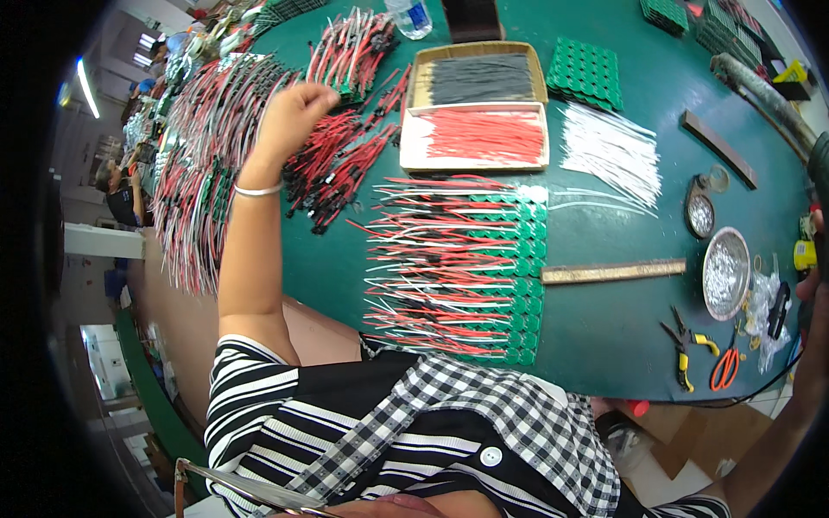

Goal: The person assembles wiring components onto circuit boards by hand, using pliers and scissors to manipulate wires and components. A heat gun is used to attach or seal components with heat-shrink tubing.

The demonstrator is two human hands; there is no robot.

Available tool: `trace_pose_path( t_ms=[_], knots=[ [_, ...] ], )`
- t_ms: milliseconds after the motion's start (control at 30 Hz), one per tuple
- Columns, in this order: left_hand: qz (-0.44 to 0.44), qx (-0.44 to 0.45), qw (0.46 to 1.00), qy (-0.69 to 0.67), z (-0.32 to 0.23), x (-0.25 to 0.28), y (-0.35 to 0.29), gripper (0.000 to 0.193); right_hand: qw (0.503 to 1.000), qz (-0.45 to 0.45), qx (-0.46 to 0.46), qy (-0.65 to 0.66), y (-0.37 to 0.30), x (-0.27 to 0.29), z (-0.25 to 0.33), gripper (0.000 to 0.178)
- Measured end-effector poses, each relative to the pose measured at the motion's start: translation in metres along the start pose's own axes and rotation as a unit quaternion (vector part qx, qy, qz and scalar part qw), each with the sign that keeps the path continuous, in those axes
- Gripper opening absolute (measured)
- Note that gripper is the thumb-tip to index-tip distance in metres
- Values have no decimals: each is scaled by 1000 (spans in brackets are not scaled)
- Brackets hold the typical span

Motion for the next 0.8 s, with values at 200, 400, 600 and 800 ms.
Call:
trace_pose_path(
  t_ms=[200,400,600,800],
  knots=[
    [75,22,997,0,29,-44,-38,18,966,-24,-163,198,-58,-64,-21,36],
    [65,-15,997,42,3,-73,-23,21,869,-93,-267,406,-93,-137,-3,40],
    [61,-56,986,144,-3,-89,-31,11,854,-92,-288,423,-103,-145,9,39],
    [-7,137,869,-475,55,-54,-38,8,826,-116,-322,447,-105,-151,4,40]
  ],
)
Point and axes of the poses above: each hand's wrist, its own y-axis towards the middle knuckle, its own x-axis out of the back of the hand, z = x × y, the point moved 7 cm from there along y, towards the middle knuckle, and after that the axes turned 12 degrees about -y, right-handed, at the moved point
